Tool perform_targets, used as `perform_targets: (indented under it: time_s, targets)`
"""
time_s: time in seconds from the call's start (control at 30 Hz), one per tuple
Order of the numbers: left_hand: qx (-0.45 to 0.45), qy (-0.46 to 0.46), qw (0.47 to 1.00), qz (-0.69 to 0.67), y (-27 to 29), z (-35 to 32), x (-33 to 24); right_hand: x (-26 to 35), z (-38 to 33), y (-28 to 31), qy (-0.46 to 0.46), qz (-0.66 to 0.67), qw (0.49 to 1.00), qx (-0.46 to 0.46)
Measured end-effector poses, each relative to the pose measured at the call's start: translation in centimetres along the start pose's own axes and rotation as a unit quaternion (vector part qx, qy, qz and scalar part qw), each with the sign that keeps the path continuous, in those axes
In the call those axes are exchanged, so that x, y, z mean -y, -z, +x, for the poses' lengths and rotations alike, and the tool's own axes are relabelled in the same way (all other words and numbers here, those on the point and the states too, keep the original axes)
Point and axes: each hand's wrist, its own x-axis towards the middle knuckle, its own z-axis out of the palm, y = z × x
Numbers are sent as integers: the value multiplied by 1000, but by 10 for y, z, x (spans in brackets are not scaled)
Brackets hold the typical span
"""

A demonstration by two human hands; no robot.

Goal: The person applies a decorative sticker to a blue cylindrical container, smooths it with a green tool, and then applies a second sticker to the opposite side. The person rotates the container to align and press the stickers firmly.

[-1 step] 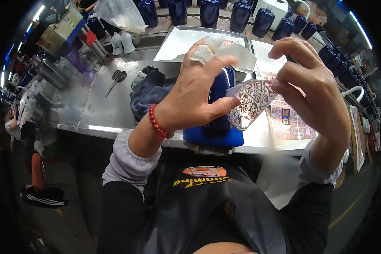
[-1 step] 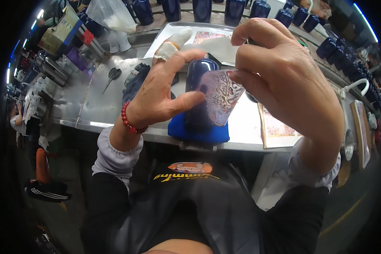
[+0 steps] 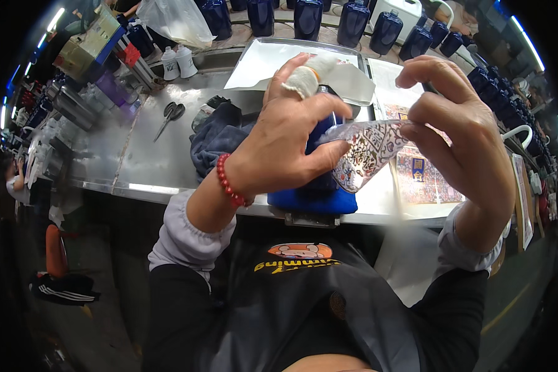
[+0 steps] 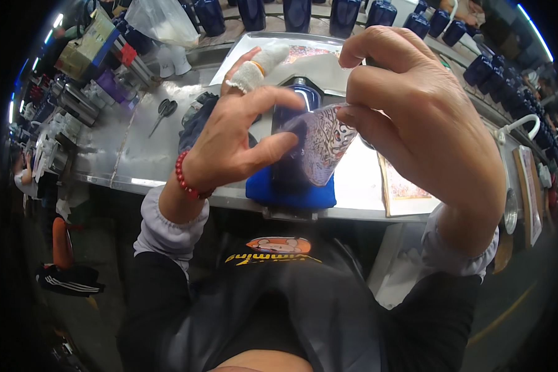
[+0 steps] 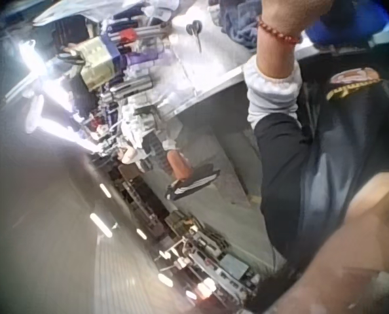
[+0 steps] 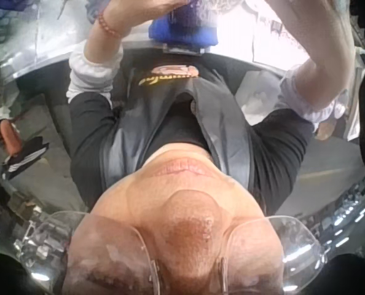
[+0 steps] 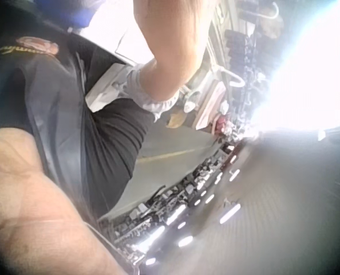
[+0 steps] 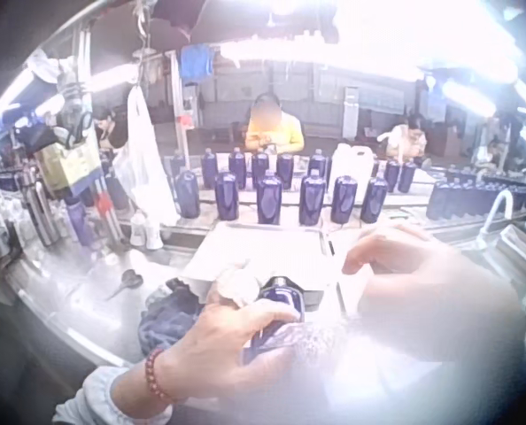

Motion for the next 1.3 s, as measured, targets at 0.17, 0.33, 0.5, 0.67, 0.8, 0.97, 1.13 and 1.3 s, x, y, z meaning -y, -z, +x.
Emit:
perform_targets:
  time_s: [0.17, 0.33, 0.5, 0.67, 0.8, 0.97, 1.13, 1.3]
  targets:
    - [-9, 16, 997, -71, 32, -7, -16, 5, 1, 12, -29, 83, 996, 28]
    - [-10, 146, 973, -180, 39, -10, -15, -4, 2, -3, -52, 171, 983, 47]
    - [52, 101, 966, -231, 52, -26, -7, -3, -2, -19, -33, 274, 959, 67]
    - [86, 254, 927, -263, 26, -23, 39, -30, 2, -66, -137, 301, 943, 42]
    - [34, 255, 948, -190, -13, -18, 78, -60, 4, -120, -225, 291, 930, 24]
    - [6, 262, 948, -181, -35, -19, 108, -76, 3, -161, -279, 288, 916, 17]
    - [23, 264, 956, -128, -41, -26, 120, -79, 1, -175, -278, 299, 913, 5]
    - [-24, 222, 975, -11, -60, -31, 128, -80, 0, -182, -281, 326, 903, -5]
